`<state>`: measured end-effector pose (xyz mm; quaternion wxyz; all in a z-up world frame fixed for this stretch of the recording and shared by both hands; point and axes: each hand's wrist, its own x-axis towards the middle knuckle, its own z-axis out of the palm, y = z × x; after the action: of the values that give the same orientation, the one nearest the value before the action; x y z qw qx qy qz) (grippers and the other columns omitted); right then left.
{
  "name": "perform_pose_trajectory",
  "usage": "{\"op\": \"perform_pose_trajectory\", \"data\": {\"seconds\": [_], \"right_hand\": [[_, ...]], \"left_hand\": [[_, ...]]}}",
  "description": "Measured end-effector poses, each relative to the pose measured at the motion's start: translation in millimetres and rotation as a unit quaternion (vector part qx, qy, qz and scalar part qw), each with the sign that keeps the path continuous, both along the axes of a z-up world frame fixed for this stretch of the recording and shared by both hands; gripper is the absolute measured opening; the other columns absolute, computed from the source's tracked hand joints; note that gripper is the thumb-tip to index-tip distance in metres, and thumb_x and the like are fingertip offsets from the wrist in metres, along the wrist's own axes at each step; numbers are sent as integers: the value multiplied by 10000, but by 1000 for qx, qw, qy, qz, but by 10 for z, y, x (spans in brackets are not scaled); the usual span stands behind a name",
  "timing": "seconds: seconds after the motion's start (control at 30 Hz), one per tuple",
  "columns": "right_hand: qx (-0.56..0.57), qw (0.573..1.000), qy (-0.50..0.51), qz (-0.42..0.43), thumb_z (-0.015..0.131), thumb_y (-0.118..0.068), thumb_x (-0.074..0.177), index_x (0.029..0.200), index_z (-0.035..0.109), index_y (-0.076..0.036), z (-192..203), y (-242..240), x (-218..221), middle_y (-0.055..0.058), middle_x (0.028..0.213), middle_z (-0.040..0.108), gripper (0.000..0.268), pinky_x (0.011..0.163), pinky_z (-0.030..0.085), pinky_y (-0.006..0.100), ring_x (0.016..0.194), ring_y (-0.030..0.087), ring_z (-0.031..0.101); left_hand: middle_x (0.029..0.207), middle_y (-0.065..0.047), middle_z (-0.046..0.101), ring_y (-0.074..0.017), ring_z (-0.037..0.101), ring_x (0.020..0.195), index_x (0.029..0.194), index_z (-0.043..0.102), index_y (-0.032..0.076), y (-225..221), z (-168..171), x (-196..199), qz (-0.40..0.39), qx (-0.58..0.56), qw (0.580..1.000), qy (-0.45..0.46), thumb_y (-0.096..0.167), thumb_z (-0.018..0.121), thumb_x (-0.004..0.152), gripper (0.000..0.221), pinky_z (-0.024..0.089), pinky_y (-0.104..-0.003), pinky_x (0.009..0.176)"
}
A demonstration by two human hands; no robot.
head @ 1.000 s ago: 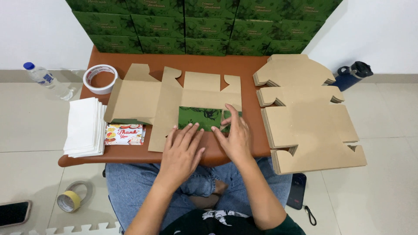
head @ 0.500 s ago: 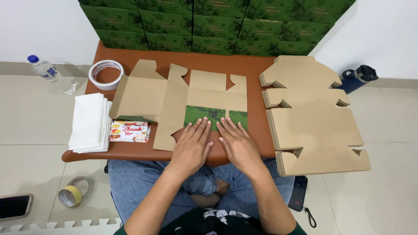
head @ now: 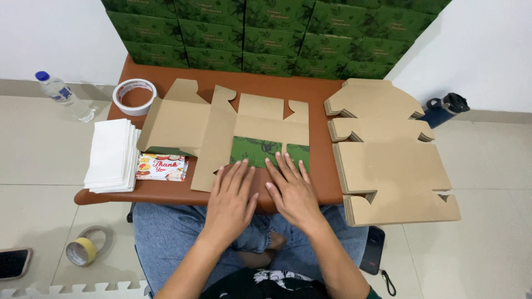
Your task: Folding a cardboard template into a finished box and applying a label inside.
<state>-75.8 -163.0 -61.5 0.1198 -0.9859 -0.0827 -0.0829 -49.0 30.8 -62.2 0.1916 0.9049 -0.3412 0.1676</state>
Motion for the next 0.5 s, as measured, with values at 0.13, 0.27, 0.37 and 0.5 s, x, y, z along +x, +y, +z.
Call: {"op": "perform_pose_trajectory", "data": {"seconds": [0.13,0.27,0.37,0.5], "right_hand": [[57,997,-60,-7,497,-354,985,1462,516,-129,66,40,8,107,1571,435,528,1203,216,485,1485,267,332],[52,996,-66,-37,567,-352,950,1357,626,-136,96,44,57,103,1469,555,464,1153,333,474,1411,259,455],[33,994,-82,-65,603,-316,932,1295,670,-105,139,-24,64,108,1410,610,425,1106,406,464,1354,260,525],[-4,998,-18,-59,531,-384,997,1438,584,-234,46,-304,37,107,1473,563,469,1120,383,518,1397,285,488]], "left_hand": [[1408,-217,490,-360,453,1320,1419,499,-10,284,-12,-282,140,-74,986,-50,254,672,866,638,350,-511,1110],[1463,-297,407,-415,443,1332,1459,406,-32,401,-85,-286,195,-95,976,-4,291,667,892,703,314,-557,1112],[1518,-311,342,-444,444,1346,1468,378,-33,300,-35,-244,136,-159,977,33,220,659,900,683,349,-542,1099],[1594,-373,120,-543,259,1443,1580,150,-55,98,-26,-93,43,-226,970,85,92,604,946,793,305,-580,1138]]}}
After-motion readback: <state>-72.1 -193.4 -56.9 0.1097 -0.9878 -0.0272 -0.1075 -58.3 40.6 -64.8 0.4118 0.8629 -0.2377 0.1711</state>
